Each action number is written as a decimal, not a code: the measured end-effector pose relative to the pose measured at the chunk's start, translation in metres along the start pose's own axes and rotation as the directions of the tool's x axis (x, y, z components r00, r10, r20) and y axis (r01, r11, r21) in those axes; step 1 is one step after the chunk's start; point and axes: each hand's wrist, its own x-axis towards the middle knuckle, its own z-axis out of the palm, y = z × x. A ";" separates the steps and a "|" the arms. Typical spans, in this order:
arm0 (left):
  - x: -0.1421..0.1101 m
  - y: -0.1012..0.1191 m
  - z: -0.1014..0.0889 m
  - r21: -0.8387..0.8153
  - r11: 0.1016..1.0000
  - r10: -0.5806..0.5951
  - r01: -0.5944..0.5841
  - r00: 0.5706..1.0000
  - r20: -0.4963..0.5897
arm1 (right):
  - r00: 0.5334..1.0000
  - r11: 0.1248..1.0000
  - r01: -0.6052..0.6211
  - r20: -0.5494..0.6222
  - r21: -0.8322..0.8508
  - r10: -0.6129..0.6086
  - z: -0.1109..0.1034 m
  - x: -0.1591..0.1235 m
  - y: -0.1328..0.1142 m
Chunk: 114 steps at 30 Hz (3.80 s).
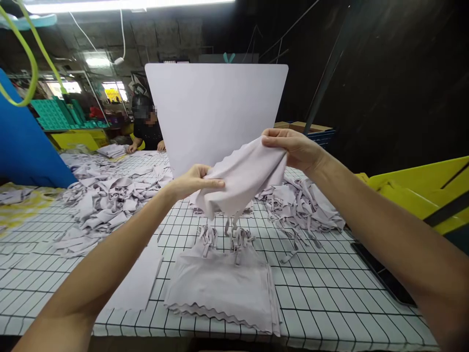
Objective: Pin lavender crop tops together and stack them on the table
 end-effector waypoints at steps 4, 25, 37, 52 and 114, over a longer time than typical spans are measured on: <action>-0.017 -0.003 -0.025 0.024 1.000 0.011 -0.009 0.998 -0.066 | 0.998 0.997 -0.060 -0.015 -0.054 0.059 -0.022 0.000 -0.002; -0.024 0.027 -0.087 0.608 0.788 0.116 0.096 0.947 -0.300 | 0.999 0.858 -0.018 0.024 -0.513 0.035 -0.048 0.011 0.021; -0.022 0.020 -0.067 0.964 0.201 0.565 0.176 0.783 -0.261 | 0.958 0.530 0.098 -0.065 -0.843 -0.281 -0.023 -0.011 0.035; -0.191 -0.162 0.041 0.833 0.553 0.351 -0.020 0.912 -0.212 | 0.952 0.609 0.265 0.102 -0.747 -0.290 0.073 -0.219 0.177; -0.154 -0.211 0.136 0.892 0.313 0.021 0.325 0.937 -0.349 | 0.991 0.490 -0.053 -0.106 -0.870 -0.082 0.098 -0.177 0.225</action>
